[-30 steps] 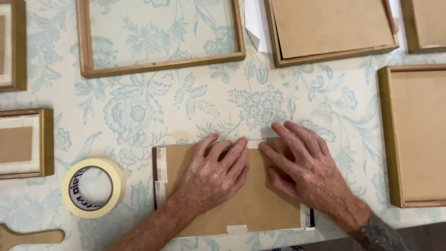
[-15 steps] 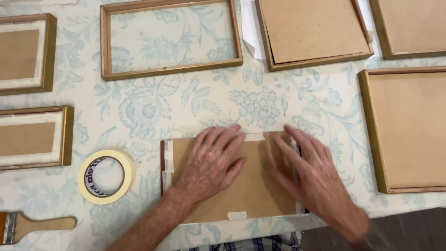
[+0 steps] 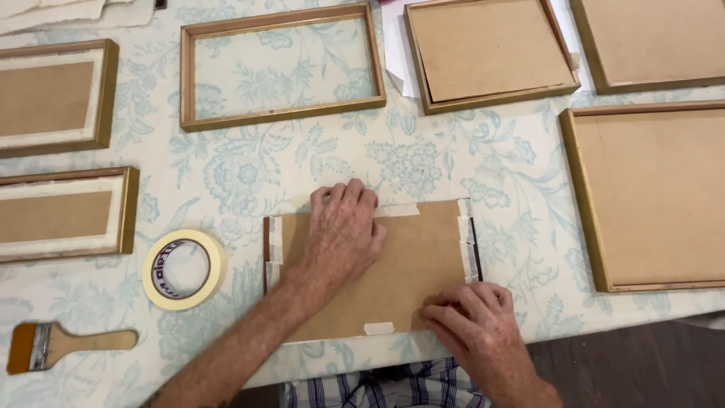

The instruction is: Applying small pieces of masking tape to the back of a picture frame to secure the backing board.

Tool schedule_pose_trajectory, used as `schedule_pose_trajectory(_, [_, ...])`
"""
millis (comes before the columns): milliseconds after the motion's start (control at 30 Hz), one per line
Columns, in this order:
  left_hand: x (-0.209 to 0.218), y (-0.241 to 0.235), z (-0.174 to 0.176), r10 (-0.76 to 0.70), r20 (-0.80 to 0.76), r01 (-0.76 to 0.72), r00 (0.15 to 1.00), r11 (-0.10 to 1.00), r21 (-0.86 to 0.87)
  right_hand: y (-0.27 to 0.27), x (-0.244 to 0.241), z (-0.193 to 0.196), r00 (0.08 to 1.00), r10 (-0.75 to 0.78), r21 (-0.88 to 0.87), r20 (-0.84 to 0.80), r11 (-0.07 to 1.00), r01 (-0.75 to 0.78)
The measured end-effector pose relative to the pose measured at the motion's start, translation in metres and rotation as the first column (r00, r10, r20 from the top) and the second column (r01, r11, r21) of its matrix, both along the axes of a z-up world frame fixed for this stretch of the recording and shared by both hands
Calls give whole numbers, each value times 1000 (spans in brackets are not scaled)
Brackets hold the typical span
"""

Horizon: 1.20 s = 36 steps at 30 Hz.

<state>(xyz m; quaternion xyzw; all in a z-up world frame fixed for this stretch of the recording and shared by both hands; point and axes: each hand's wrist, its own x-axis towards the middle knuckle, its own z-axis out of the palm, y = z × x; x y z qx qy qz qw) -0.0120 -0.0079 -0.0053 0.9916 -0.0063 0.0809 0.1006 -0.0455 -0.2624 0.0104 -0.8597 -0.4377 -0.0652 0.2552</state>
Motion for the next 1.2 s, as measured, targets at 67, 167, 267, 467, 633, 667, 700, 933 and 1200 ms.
schedule_pose_trajectory(67, [1, 2, 18, 11, -84, -17, 996, 998, -67, -3, -7, -8, 999, -19, 12, 45, 1000, 19])
schedule_pose_trajectory(167, [-8, 0, 78, -14, -265, -36, 964, 982, -183, -5, -16, -11, 989, -66, 61, 130, 996, 58])
schedule_pose_trajectory(267, [-41, -8, 121, -47, -306, -24, 951, 974, -225, -8, -24, -9, 985, -75, 115, 153, 992, 57])
schedule_pose_trajectory(467, [-122, -51, 145, -95, 161, 125, 982, 973, -192, -24, -51, 33, 998, -54, 126, -31, 990, 57])
schedule_pose_trajectory(633, [-145, -82, 137, 72, 500, -16, 863, 993, -117, -48, -51, 70, 999, 37, 56, -9, 998, -36])
schedule_pose_trajectory(667, [-149, -83, 137, 77, 445, -17, 892, 990, -138, -55, -48, 76, 998, 38, 28, 47, 999, -39])
schedule_pose_trajectory(700, [-154, -84, 138, 80, 389, -19, 918, 987, -160, -61, -45, 81, 994, 40, -1, 102, 999, -40])
schedule_pose_trajectory(933, [-162, -76, 132, -13, 421, 46, 907, 997, -68, -68, -56, 83, 929, -186, 74, 320, 982, 172])
schedule_pose_trajectory(1200, [-161, -76, 129, -33, 474, 79, 880, 994, -77, -51, -39, 95, 919, -49, 141, 391, 990, -7])
